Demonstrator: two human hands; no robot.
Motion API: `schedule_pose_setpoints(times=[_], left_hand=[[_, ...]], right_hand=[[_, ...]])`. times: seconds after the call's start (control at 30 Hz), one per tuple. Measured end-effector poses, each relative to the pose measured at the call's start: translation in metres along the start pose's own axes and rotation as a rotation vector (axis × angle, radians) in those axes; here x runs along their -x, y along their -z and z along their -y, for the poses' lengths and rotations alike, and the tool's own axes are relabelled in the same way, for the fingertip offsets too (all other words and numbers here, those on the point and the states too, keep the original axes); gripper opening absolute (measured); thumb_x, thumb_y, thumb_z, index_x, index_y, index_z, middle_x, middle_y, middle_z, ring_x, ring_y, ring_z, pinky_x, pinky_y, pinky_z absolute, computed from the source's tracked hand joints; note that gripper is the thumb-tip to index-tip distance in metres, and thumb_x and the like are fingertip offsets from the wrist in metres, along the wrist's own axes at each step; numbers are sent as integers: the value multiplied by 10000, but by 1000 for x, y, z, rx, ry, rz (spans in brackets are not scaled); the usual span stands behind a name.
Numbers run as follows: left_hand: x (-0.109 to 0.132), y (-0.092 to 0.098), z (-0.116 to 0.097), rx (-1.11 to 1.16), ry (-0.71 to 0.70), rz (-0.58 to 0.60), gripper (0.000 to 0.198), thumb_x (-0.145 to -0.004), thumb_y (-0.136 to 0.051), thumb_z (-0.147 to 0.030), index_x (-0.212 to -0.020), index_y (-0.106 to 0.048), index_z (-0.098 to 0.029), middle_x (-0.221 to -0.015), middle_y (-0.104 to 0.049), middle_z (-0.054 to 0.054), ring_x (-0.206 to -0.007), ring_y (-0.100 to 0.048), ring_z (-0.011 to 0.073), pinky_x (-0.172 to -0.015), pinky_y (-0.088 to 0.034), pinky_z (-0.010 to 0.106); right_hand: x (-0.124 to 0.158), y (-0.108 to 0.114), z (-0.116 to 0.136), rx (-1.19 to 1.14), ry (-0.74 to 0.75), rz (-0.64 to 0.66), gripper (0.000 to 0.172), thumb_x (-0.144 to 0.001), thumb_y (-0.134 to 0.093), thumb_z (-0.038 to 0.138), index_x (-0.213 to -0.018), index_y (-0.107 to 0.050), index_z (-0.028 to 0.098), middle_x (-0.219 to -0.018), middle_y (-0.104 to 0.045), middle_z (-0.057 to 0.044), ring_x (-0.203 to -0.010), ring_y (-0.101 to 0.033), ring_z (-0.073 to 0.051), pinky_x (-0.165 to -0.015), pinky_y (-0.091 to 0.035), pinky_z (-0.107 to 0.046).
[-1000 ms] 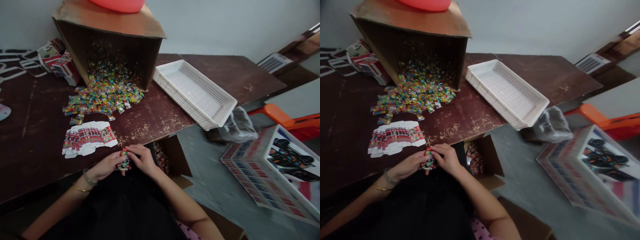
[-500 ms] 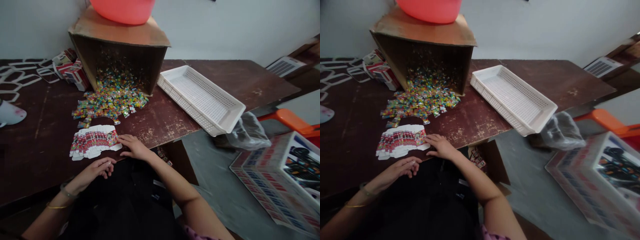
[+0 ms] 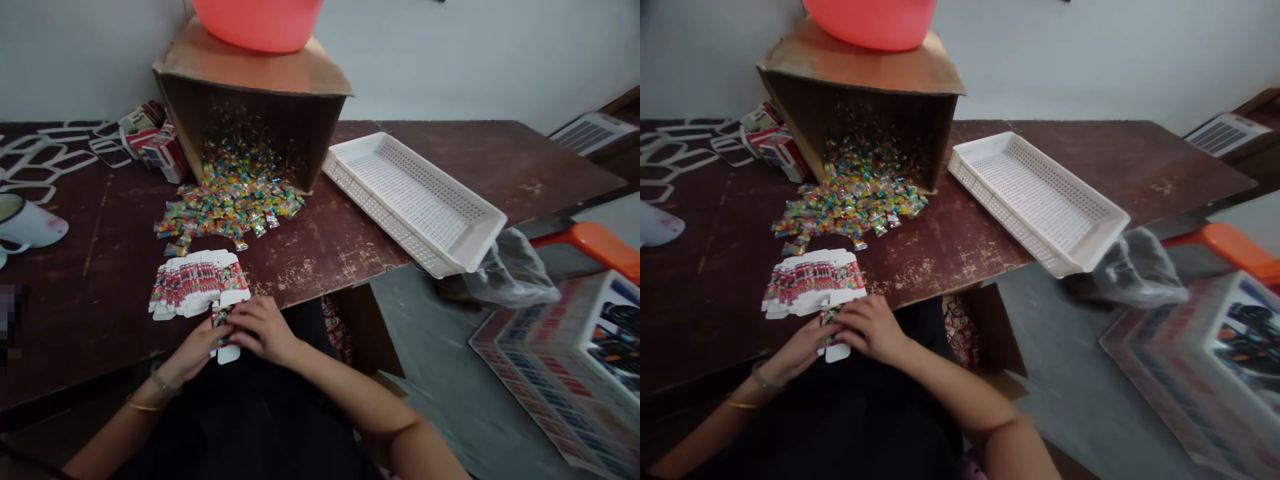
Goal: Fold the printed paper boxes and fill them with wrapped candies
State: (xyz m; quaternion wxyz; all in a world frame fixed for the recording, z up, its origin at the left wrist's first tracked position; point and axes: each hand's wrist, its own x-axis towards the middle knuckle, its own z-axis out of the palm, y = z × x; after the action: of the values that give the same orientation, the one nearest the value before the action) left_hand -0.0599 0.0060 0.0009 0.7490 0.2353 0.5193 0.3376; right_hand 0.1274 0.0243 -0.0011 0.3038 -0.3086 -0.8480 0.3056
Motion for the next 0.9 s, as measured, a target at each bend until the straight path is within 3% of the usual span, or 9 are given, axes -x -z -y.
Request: schedule_pose_setpoints(times=[0.2,0.33,0.4,0.47,0.63,0.67,0.77,0.83,0.9], left_hand=[[13,-16,9,-82,20,16,246,-663,-758,-253,-845,-616,-167,-640,-650,-18,-625,-620,167,-647,-470,290],[21,-18,5,-81,46,157,195,-634,-736,-229,-771,-613,-163,-646,-645,3,-591,-588,141,-601,-440,263],[22,-19,1,-166,41,294,205,-617,-752,-235,-758,-626,-154,-670,-660,23,-590,-583,148,-587,-434,266],[21,-20,1,-326,-42,304,224,-621,-779,-264,-745,-628,-153,-647,-634,3,-567,-545,141,-560,-408,259],[15,-29,17,-523,-343,-133,263,-709,-763,-367,-683,-588,-171,-596,-581,-29,-570,-516,141,-542,-375,243],[16,-31,21,-474,-380,-154,249,-745,-738,-384,-787,-602,-180,-656,-629,-18,-613,-562,159,-575,-408,248],[24,-33,27,-339,-424,-137,431,-815,-685,-390,-1163,-490,-227,-875,-724,25,-759,-658,206,-704,-480,289],[29,-30,28,-395,-427,-141,499,-806,-697,-377,-1217,-453,-233,-896,-734,35,-759,-666,212,-727,-487,305],[32,-24,30,-516,-436,-152,466,-787,-716,-362,-1182,-504,-232,-866,-732,30,-740,-657,210,-730,-483,308]], right_hand=[[-21,6,0,-221,-147,-50,179,-820,-717,341,-926,-684,200,-1360,-542,-103,-1278,-442,-247,-1080,-322,-446],[-22,19,5,-461,-195,186,133,-835,-696,317,-822,-710,185,-1420,-481,-106,-1332,-421,-259,-1097,-321,-434],[-21,30,4,-611,-190,340,153,-849,-679,330,-814,-720,187,-1364,-523,-99,-1279,-487,-242,-1054,-386,-387],[-17,37,3,-680,-210,392,179,-864,-658,357,-814,-724,198,-1253,-584,-83,-1171,-565,-222,-996,-436,-352],[7,25,9,-578,-405,138,214,-942,-530,362,-944,-684,214,-906,-678,-47,-866,-628,-192,-832,-481,-323],[12,20,12,-561,-442,53,209,-923,-563,359,-1055,-651,223,-939,-684,-47,-866,-628,-190,-831,-479,-321],[26,7,19,-686,-583,-203,503,-871,-630,404,-1316,-452,251,-929,-680,-28,-747,-619,-153,-716,-491,-277],[32,3,21,-939,-708,-248,447,-878,-586,491,-1224,-499,221,-720,-629,15,-567,-550,-114,-537,-440,-216],[34,2,19,-1239,-838,-182,378,-853,-601,526,-1019,-576,187,-595,-542,49,-469,-464,-75,-435,-351,-171]])
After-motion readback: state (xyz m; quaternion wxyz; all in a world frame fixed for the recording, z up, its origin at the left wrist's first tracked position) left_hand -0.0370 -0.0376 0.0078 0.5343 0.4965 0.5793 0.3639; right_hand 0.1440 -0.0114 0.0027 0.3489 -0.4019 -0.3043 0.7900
